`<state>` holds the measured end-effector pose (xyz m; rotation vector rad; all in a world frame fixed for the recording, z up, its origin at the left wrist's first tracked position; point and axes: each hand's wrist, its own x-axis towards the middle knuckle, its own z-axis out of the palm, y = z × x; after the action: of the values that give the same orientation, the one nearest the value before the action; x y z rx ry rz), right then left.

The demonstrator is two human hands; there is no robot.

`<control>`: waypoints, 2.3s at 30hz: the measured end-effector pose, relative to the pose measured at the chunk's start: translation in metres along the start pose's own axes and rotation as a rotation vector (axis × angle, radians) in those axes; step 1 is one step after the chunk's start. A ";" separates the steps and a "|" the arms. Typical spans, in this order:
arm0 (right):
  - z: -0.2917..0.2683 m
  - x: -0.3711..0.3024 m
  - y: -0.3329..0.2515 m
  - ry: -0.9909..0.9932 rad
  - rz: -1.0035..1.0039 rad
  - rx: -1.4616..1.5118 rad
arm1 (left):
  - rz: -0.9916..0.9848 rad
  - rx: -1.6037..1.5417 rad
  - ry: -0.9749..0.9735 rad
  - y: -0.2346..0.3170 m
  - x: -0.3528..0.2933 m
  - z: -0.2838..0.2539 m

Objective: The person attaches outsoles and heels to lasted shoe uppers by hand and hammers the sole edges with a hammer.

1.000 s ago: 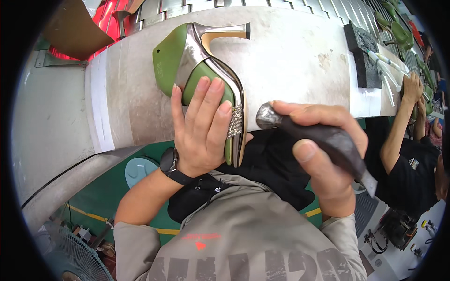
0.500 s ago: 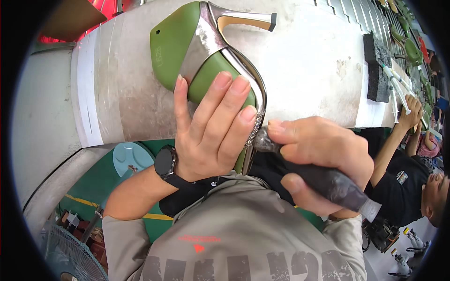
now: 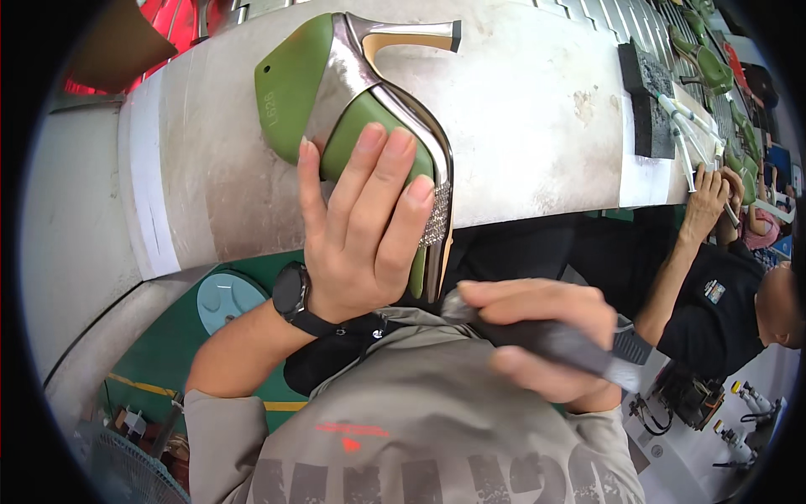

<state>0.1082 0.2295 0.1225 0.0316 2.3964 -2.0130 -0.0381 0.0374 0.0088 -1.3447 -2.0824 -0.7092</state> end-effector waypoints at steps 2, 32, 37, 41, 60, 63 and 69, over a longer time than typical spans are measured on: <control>0.003 -0.005 0.002 0.244 -0.095 0.281 | -0.001 -0.019 0.005 0.003 0.003 0.001; -0.050 0.167 -0.005 0.005 0.433 0.211 | -0.189 -0.050 0.100 0.022 -0.002 0.014; -0.036 0.190 -0.012 -0.006 0.478 0.150 | -0.199 -0.099 0.082 0.023 -0.006 0.008; -0.041 0.202 -0.020 -0.067 0.523 0.088 | -0.190 -0.166 0.077 0.023 -0.003 0.005; -0.051 0.178 -0.004 0.422 -0.061 0.275 | -0.430 -0.455 -0.213 -0.103 0.084 -0.023; -0.020 0.190 -0.012 0.297 0.221 0.262 | -0.523 -0.434 -0.125 -0.102 0.081 -0.007; -0.011 0.194 0.008 0.435 0.228 0.433 | -0.535 -0.426 -0.149 -0.099 0.080 -0.009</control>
<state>-0.0853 0.2430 0.1126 0.7789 1.9596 -2.5624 -0.1561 0.0462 0.0576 -1.0620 -2.5433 -1.3752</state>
